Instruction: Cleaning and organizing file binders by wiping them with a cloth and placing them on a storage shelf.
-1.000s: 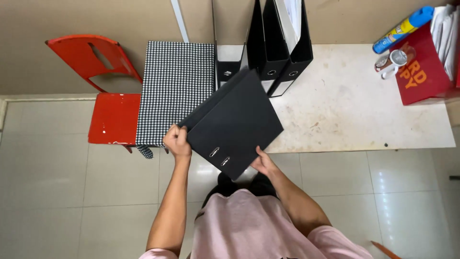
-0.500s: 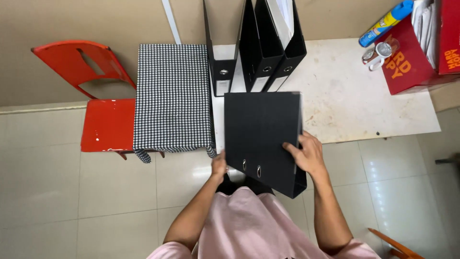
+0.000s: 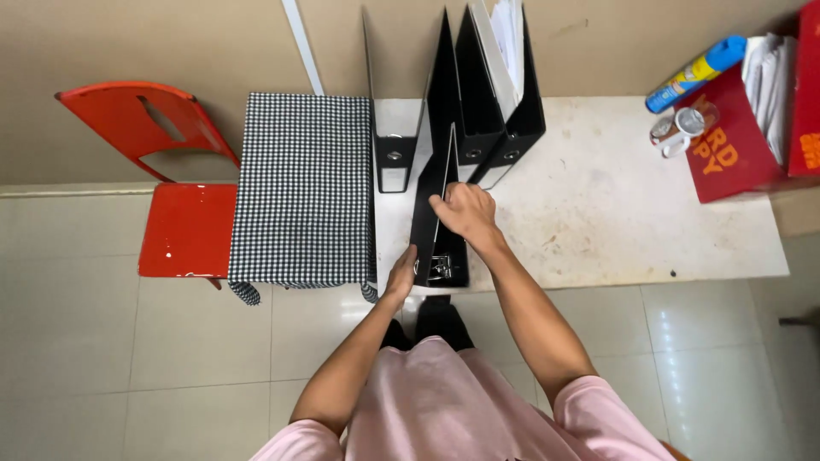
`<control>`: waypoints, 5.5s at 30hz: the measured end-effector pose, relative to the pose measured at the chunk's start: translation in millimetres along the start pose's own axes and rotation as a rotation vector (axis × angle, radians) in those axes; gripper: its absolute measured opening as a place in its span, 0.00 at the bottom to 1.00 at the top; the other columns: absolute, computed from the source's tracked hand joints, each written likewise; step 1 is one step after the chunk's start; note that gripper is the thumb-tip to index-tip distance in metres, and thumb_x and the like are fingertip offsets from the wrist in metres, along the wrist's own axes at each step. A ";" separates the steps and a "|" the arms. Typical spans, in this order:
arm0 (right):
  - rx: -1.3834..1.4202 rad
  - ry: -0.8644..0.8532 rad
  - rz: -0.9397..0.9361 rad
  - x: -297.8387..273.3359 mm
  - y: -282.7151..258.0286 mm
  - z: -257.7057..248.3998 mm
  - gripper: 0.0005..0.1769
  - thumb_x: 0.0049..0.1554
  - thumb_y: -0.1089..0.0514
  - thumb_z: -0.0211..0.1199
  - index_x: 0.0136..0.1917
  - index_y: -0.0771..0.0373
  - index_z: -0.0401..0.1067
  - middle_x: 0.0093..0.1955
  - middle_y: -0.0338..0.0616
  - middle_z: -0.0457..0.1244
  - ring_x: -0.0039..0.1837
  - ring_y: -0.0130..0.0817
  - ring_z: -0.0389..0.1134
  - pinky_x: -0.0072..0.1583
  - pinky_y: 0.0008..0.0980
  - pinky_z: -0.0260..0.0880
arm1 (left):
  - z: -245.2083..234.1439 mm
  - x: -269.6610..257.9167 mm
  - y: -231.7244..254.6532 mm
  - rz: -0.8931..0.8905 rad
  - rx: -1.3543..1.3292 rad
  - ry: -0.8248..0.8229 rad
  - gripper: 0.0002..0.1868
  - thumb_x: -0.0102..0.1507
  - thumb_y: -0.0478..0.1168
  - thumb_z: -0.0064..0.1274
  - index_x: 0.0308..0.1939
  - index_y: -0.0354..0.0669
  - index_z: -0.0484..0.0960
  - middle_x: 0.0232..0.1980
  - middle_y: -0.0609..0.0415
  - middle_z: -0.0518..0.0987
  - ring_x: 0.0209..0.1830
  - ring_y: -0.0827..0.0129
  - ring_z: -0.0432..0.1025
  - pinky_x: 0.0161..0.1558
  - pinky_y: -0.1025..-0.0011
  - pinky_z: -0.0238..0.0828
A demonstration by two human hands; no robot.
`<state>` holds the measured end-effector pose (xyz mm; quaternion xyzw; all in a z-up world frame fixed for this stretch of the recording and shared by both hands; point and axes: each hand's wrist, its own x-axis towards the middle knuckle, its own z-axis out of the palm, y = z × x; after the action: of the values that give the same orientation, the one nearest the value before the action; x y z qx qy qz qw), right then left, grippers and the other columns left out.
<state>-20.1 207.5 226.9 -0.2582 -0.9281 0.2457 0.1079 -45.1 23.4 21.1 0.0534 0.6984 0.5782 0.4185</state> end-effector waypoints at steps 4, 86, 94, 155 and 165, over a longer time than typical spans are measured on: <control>0.020 0.005 0.046 39.1 -2.0 -5.8 0.25 0.49 0.39 0.63 0.31 0.64 0.73 0.32 0.55 0.67 0.43 0.54 0.70 0.47 0.51 0.68 | 6.0 -4.2 66.3 -0.126 -0.196 0.033 0.39 0.68 0.67 0.32 0.75 0.49 0.64 0.73 0.55 0.70 0.68 0.66 0.63 0.64 0.65 0.56; 1.626 0.073 0.458 155.2 176.6 16.9 0.29 0.68 0.43 0.46 0.75 0.62 0.61 0.67 0.43 0.66 0.64 0.37 0.70 0.64 0.37 0.74 | -66.7 111.8 221.4 0.561 -0.214 0.026 0.36 0.68 0.50 0.36 0.78 0.39 0.57 0.81 0.46 0.58 0.82 0.58 0.50 0.77 0.66 0.42; 1.698 0.219 0.524 146.2 270.9 98.5 0.29 0.68 0.39 0.45 0.73 0.58 0.65 0.61 0.39 0.67 0.59 0.33 0.72 0.60 0.35 0.76 | -68.8 133.2 186.1 0.537 -0.354 0.052 0.36 0.72 0.58 0.30 0.77 0.38 0.63 0.79 0.45 0.63 0.79 0.58 0.57 0.77 0.66 0.48; 0.021 -1.134 -1.728 -462.2 -673.3 369.4 0.29 0.62 0.40 0.56 0.67 0.61 0.68 0.59 0.54 0.69 0.59 0.51 0.71 0.59 0.48 0.70 | -410.3 -655.0 -227.4 -0.622 0.077 1.894 0.27 0.59 0.49 0.60 0.60 0.41 0.80 0.56 0.42 0.81 0.55 0.47 0.75 0.54 0.51 0.73; -0.093 -1.288 -1.976 -634.4 -874.7 455.6 0.28 0.61 0.43 0.56 0.67 0.63 0.67 0.64 0.53 0.67 0.60 0.48 0.71 0.60 0.47 0.70 | -544.0 -795.7 -297.9 -0.774 -0.081 2.155 0.26 0.58 0.47 0.61 0.58 0.42 0.81 0.56 0.43 0.81 0.52 0.44 0.76 0.52 0.51 0.74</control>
<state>-6.8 -965.1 237.9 0.7402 -0.6164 0.1065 -0.2466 237.7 -933.1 173.0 -0.7016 0.6445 0.1780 -0.2462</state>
